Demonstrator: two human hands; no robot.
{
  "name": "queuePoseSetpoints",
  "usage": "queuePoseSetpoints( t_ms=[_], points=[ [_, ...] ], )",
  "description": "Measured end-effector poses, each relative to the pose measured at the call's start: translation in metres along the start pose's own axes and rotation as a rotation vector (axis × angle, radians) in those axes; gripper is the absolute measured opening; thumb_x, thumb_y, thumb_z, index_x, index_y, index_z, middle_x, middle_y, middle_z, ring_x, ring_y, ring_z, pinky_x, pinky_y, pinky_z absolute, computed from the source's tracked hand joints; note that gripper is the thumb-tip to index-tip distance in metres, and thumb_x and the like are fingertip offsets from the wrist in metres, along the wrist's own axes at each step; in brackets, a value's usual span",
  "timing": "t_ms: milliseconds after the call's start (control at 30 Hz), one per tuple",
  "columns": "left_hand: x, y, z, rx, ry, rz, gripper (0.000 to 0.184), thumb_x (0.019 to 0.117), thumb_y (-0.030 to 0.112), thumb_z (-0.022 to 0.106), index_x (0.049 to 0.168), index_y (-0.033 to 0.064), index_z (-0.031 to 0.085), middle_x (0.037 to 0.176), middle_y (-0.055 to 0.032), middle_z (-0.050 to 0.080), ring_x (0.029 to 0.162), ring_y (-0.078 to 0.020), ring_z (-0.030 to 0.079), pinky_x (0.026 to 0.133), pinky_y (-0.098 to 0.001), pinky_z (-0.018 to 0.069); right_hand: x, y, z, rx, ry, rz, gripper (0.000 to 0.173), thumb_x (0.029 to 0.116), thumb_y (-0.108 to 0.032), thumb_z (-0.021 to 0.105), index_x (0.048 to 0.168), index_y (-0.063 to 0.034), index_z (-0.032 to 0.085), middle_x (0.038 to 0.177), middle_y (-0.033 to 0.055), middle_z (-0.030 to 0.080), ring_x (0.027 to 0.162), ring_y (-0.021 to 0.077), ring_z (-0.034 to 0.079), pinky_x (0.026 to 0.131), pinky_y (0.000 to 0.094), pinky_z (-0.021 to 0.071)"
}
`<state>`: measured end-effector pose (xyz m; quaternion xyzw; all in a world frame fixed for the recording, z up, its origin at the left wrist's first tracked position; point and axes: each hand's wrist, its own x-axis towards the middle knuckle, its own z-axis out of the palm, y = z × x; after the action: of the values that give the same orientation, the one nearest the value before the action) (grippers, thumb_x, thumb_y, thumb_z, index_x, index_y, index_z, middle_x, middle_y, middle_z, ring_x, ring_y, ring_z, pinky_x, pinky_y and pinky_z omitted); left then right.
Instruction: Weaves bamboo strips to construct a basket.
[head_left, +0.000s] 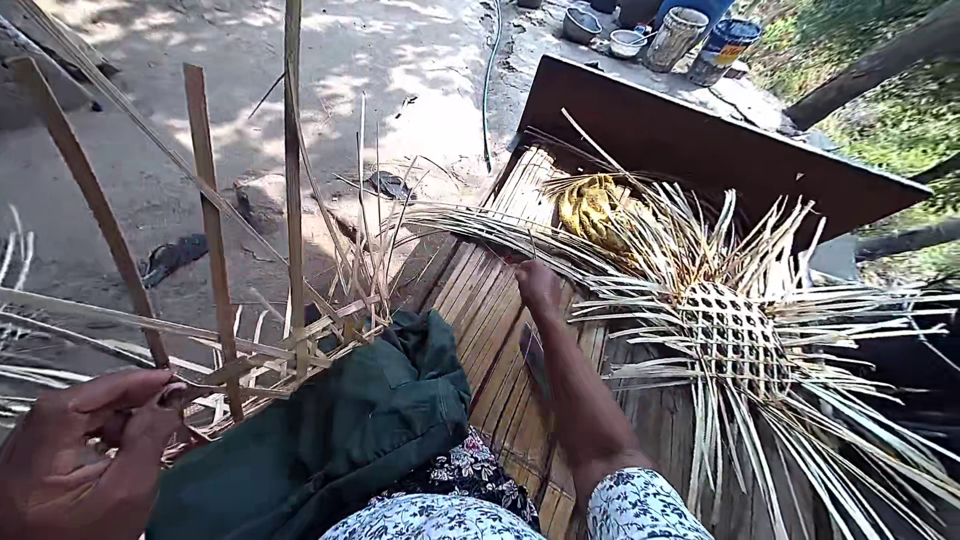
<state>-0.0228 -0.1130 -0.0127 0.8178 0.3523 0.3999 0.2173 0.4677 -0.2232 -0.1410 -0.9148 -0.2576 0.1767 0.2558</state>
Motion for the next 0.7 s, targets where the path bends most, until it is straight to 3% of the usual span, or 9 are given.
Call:
queuePoseSetpoints(
  t_ms=[67, 133, 300, 400, 467, 533, 633, 700],
  points=[
    [0.000, -0.004, 0.000, -0.017, 0.009, 0.001, 0.029, 0.1008, 0.014, 0.061, 0.110, -0.0141, 0.059, 0.096, -0.0110, 0.066, 0.078, 0.0022, 0.054, 0.070, -0.0146, 0.0448, 0.015, 0.038, 0.005, -0.115, 0.016, 0.181, 0.044, 0.1017, -0.028, 0.061, 0.135, 0.0008, 0.062, 0.138, 0.0306, 0.057, 0.127, 0.0493, 0.056, 0.103, 0.0687, 0.0440],
    [0.001, -0.006, 0.001, -0.026, 0.008, 0.001, 0.030, 0.1015, 0.014, 0.060, 0.110, -0.0144, 0.060, 0.095, -0.0114, 0.066, 0.078, 0.0009, 0.055, 0.070, -0.0159, 0.0466, 0.018, 0.062, 0.012, -0.191, 0.003, 0.171, 0.044, 0.0997, -0.025, 0.063, 0.134, 0.0023, 0.062, 0.143, 0.0299, 0.054, 0.134, 0.0478, 0.051, 0.108, 0.0659, 0.0415],
    [0.004, -0.005, 0.003, -0.021, 0.012, -0.003, 0.027, 0.1006, 0.008, 0.060, 0.107, -0.0177, 0.060, 0.096, -0.0169, 0.066, 0.081, -0.0044, 0.059, 0.075, -0.0186, 0.0500, 0.002, 0.060, 0.022, -0.231, -0.054, 0.029, 0.027, 0.1011, -0.014, 0.056, 0.123, -0.0074, 0.071, 0.130, 0.0212, 0.065, 0.121, 0.0415, 0.062, 0.100, 0.0621, 0.0483],
    [0.003, -0.006, 0.003, -0.005, 0.028, -0.009, 0.027, 0.1004, 0.008, 0.060, 0.107, -0.0189, 0.060, 0.097, -0.0184, 0.065, 0.083, -0.0063, 0.060, 0.077, -0.0200, 0.0508, -0.010, 0.043, 0.018, -0.218, -0.334, -0.069, 0.026, 0.0987, -0.015, 0.060, 0.121, -0.0068, 0.072, 0.120, 0.0191, 0.071, 0.115, 0.0379, 0.066, 0.101, 0.0602, 0.0488],
    [0.003, -0.008, 0.003, 0.001, 0.027, -0.010, 0.026, 0.1004, 0.007, 0.059, 0.107, -0.0185, 0.060, 0.097, -0.0190, 0.065, 0.084, -0.0089, 0.062, 0.078, -0.0223, 0.0527, -0.015, 0.033, 0.015, -0.256, -0.519, -0.050, 0.030, 0.0997, -0.027, 0.063, 0.117, -0.0053, 0.074, 0.116, 0.0196, 0.072, 0.112, 0.0373, 0.067, 0.102, 0.0605, 0.0478],
    [0.002, -0.011, 0.003, -0.008, 0.019, -0.005, 0.025, 0.1002, 0.005, 0.059, 0.106, -0.0190, 0.060, 0.097, -0.0212, 0.065, 0.084, -0.0131, 0.063, 0.078, -0.0257, 0.0535, -0.012, 0.031, 0.014, -0.238, -0.440, 0.018, 0.034, 0.1018, -0.033, 0.061, 0.118, -0.0053, 0.074, 0.119, 0.0206, 0.071, 0.117, 0.0378, 0.065, 0.104, 0.0599, 0.0464],
    [0.003, -0.010, 0.003, -0.011, 0.013, 0.020, 0.023, 0.1002, 0.003, 0.060, 0.106, -0.0184, 0.060, 0.097, -0.0211, 0.065, 0.084, -0.0139, 0.063, 0.078, -0.0262, 0.0537, 0.008, 0.042, 0.017, -0.210, -0.095, 0.032, 0.034, 0.1033, -0.021, 0.058, 0.132, -0.0057, 0.068, 0.135, 0.0242, 0.061, 0.127, 0.0427, 0.058, 0.106, 0.0606, 0.0456],
    [0.003, -0.010, 0.004, -0.003, 0.022, 0.038, 0.022, 0.1004, 0.003, 0.060, 0.106, -0.0181, 0.060, 0.097, -0.0207, 0.065, 0.085, -0.0130, 0.063, 0.079, -0.0254, 0.0535, 0.025, 0.047, 0.017, -0.247, 0.083, -0.011, 0.035, 0.1018, -0.014, 0.057, 0.134, -0.0031, 0.065, 0.137, 0.0275, 0.058, 0.127, 0.0460, 0.056, 0.105, 0.0616, 0.0461]
  ],
)
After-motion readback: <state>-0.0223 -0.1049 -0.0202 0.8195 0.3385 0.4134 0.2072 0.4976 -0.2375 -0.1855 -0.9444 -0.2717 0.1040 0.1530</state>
